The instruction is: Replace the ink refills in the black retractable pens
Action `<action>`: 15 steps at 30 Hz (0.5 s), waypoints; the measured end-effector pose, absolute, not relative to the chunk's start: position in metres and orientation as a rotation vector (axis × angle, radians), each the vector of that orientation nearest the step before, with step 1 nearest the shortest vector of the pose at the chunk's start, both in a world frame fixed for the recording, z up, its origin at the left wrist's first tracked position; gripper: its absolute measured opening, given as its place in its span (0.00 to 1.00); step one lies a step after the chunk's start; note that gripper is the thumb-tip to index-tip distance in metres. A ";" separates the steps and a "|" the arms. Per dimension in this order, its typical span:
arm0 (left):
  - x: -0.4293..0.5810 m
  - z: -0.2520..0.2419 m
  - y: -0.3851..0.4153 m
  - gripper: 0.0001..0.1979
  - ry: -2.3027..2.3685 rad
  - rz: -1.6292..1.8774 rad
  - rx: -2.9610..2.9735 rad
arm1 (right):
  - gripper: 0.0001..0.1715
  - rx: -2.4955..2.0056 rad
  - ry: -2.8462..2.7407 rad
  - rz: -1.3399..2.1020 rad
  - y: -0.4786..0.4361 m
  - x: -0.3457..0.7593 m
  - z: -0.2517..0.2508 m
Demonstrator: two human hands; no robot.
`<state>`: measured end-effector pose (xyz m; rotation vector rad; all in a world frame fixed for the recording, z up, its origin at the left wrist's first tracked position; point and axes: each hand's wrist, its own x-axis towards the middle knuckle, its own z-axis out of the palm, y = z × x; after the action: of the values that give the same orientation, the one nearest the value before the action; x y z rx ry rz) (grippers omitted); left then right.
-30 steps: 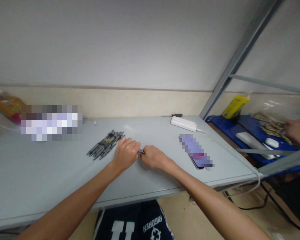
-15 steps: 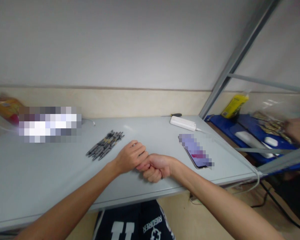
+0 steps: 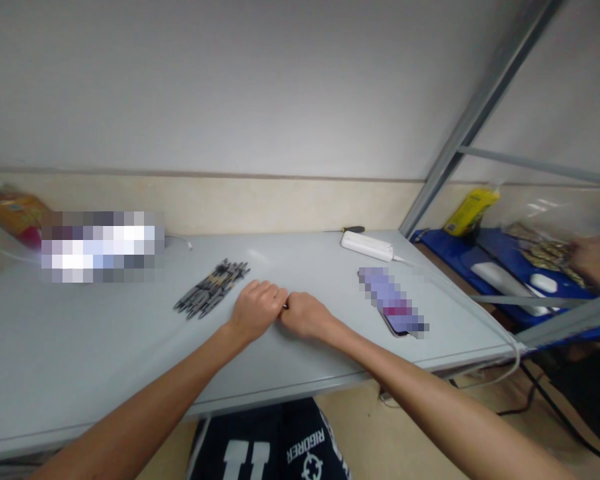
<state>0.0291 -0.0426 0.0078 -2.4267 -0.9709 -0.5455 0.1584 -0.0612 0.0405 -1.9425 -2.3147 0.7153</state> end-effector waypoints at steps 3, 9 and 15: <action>0.031 0.009 -0.043 0.11 -1.115 -0.479 -2.454 | 0.22 -1.977 -2.350 0.451 -0.061 0.157 0.034; 0.034 0.013 -0.044 0.10 -1.344 -0.302 -2.492 | 0.19 -1.876 -2.457 0.199 -0.059 0.155 0.032; 0.036 0.017 -0.043 0.12 -1.575 -0.210 -2.506 | 0.20 -1.897 -2.542 0.218 -0.056 0.153 0.044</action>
<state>0.0362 -0.0435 0.0168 -2.5060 -1.5755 -0.2104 0.1527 -0.0564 0.0443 -1.8974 -2.5421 0.2185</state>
